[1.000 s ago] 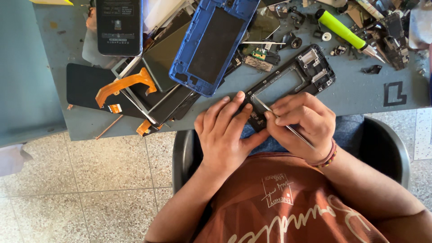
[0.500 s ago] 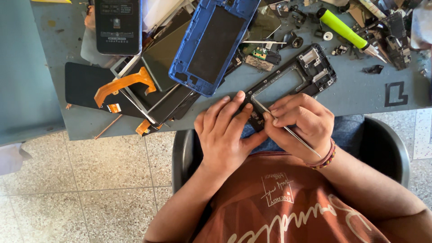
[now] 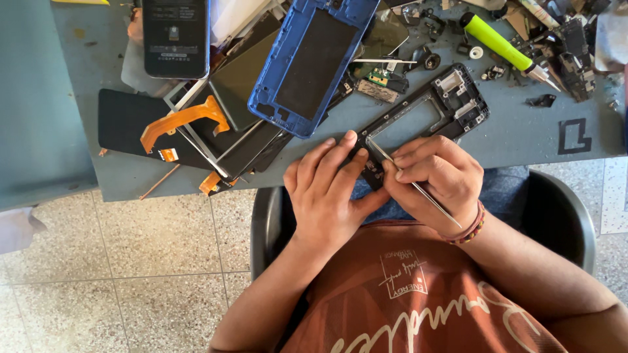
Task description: The person disassembles a smartphone, removes the back cover and internal metal frame, then uses tweezers to clean small components inside the blue chassis. The person handles the phone parts and tools on a cluttered workbench.
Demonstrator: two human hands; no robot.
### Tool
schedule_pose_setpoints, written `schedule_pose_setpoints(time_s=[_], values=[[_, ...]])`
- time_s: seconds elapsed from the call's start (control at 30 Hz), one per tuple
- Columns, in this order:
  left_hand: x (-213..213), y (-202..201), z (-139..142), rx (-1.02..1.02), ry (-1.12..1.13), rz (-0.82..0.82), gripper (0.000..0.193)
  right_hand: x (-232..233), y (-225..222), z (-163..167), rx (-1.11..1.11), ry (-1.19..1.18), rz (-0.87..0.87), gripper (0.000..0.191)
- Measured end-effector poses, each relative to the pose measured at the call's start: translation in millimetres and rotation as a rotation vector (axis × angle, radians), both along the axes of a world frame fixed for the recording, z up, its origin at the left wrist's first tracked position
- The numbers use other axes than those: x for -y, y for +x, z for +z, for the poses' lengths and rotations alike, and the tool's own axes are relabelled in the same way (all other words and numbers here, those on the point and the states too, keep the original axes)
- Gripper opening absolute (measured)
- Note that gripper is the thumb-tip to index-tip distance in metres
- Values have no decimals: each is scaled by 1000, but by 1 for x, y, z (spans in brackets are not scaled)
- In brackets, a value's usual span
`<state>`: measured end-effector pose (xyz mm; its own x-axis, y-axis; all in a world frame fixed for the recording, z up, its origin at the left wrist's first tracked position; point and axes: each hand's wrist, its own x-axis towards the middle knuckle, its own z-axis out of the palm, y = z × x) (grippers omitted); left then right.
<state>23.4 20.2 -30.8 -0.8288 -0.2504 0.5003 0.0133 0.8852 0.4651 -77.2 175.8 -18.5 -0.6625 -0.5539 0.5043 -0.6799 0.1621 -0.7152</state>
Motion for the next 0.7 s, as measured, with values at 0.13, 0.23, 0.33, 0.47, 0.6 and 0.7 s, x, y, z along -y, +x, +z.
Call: schedule_pose_setpoints(time_s=[0.13, 0.23, 0.33, 0.47, 0.6, 0.7], values=[[0, 0, 1, -6, 2, -2, 47, -2, -1, 0, 11, 15, -10, 27], [-1, 0, 1, -9, -6, 7, 45, -3, -2, 0, 52, -19, 3, 27], [0, -1, 1, -15, -10, 7, 45, -4, -3, 1, 76, -39, 12, 28], [-1, 0, 1, -2, -1, 2, 45, -4, -5, 3, 80, -42, 40, 29], [0, 1, 1, 12, 1, -4, 44, -5, -4, 5, 58, 2, 70, 30], [0, 1, 1, 15, 10, -5, 44, -2, -1, 4, 51, -10, 24, 30]])
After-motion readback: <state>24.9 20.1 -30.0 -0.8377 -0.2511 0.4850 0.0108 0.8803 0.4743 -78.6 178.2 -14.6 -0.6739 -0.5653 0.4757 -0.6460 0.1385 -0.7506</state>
